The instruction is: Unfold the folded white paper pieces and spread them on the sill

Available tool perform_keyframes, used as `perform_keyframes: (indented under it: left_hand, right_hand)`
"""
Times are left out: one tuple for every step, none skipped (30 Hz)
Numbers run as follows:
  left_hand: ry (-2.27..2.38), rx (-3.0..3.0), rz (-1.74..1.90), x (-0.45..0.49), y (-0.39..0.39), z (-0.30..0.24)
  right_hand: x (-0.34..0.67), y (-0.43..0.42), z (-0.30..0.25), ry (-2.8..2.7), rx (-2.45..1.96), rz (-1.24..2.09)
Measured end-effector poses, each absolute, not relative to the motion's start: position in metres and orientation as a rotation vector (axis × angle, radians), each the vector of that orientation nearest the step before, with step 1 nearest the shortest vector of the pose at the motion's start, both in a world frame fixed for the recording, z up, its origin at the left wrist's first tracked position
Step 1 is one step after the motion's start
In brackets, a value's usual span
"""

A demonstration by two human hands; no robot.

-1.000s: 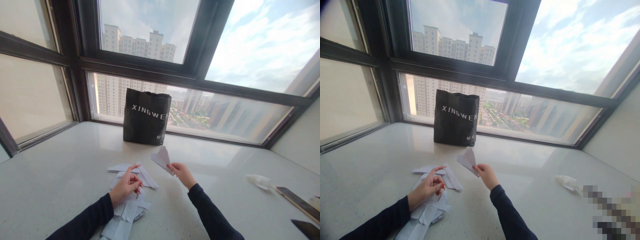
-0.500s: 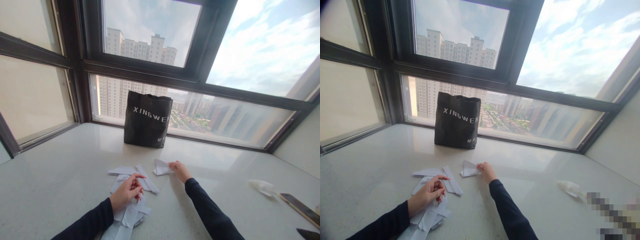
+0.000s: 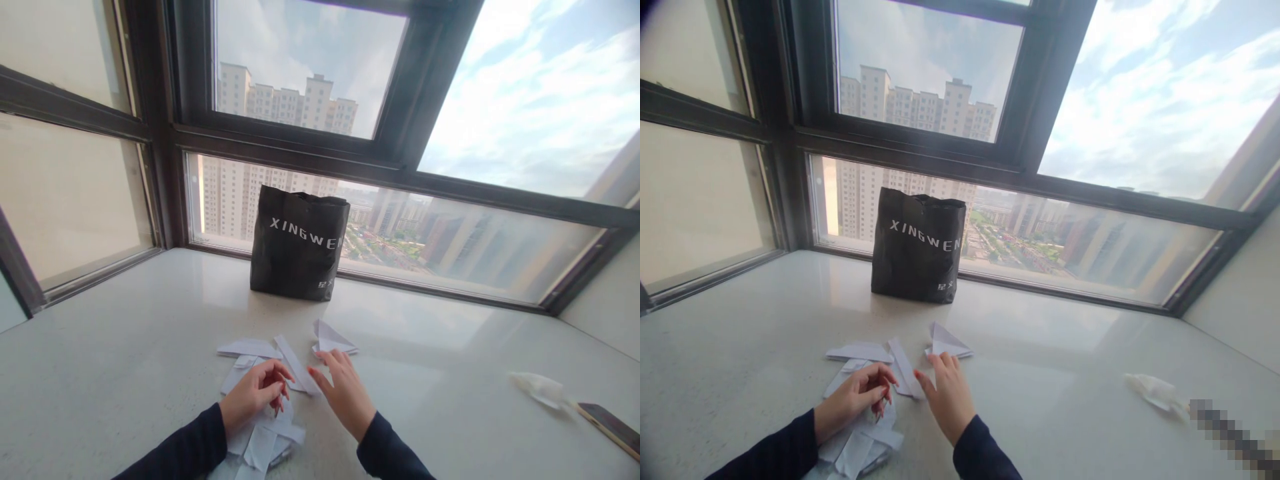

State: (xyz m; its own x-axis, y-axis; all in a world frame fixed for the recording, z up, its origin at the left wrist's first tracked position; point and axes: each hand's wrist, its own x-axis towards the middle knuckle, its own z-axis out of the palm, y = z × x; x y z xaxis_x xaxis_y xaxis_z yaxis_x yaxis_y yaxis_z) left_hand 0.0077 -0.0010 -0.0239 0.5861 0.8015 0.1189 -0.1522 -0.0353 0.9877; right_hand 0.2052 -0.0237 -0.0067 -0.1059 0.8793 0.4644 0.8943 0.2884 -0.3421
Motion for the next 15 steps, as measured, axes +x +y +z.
perform_keyframes:
  left_hand:
    - [0.597, 1.403, 0.85, 0.008, -0.001, -0.024]
    - [0.595, 1.402, 0.854, 0.008, -0.001, -0.024]
    - [0.592, 1.401, 0.859, 0.008, 0.0, -0.024]
    - [0.589, 1.401, 0.865, 0.007, 0.0, -0.024]
    - [0.586, 1.402, 0.867, 0.007, 0.0, -0.024]
    - [0.583, 1.406, 0.866, 0.007, 0.0, -0.023]
    - [0.583, 1.407, 0.867, 0.007, -0.001, -0.022]
    - [0.585, 1.406, 0.872, 0.006, -0.001, -0.021]
    - [0.588, 1.404, 0.879, 0.006, -0.002, -0.02]
    - [0.591, 1.399, 0.892, 0.005, -0.002, -0.018]
    - [0.594, 1.392, 0.911, 0.005, -0.002, -0.017]
    - [0.596, 1.38, 0.935, 0.004, -0.003, -0.016]
    - [0.599, 1.365, 0.964, 0.004, -0.003, -0.014]
    - [0.603, 1.35, 0.996, 0.003, -0.004, -0.012]
    - [0.61, 1.334, 1.032, 0.003, -0.004, -0.01]
  right_hand:
    - [0.197, -0.029, -0.009, -1.986, -1.609, -0.01]
    - [0.191, -0.033, -0.012, -1.993, -1.641, 0.01]
    - [0.188, -0.036, -0.013, -1.991, -1.67, 0.033]
    - [0.185, -0.037, -0.015, -1.978, -1.689, 0.061]
    - [0.185, -0.038, -0.015, -1.955, -1.697, 0.097]
    - [0.185, -0.037, -0.016, -1.923, -1.693, 0.138]
    - [0.186, -0.037, -0.018, -1.885, -1.681, 0.18]
    - [0.186, -0.036, -0.019, -1.841, -1.666, 0.22]
    - [0.187, -0.035, -0.021, -1.793, -1.649, 0.257]
    - [0.187, -0.034, -0.024, -1.743, -1.627, 0.296]
    - [0.187, -0.032, -0.026, -1.696, -1.595, 0.343]
    - [0.187, -0.032, -0.029, -1.652, -1.554, 0.397]
    - [0.187, -0.031, -0.031, -1.61, -1.503, 0.456]
    - [0.187, -0.03, -0.032, -1.574, -1.445, 0.512]
    - [0.187, -0.029, -0.033, -1.54, -1.385, 0.555]
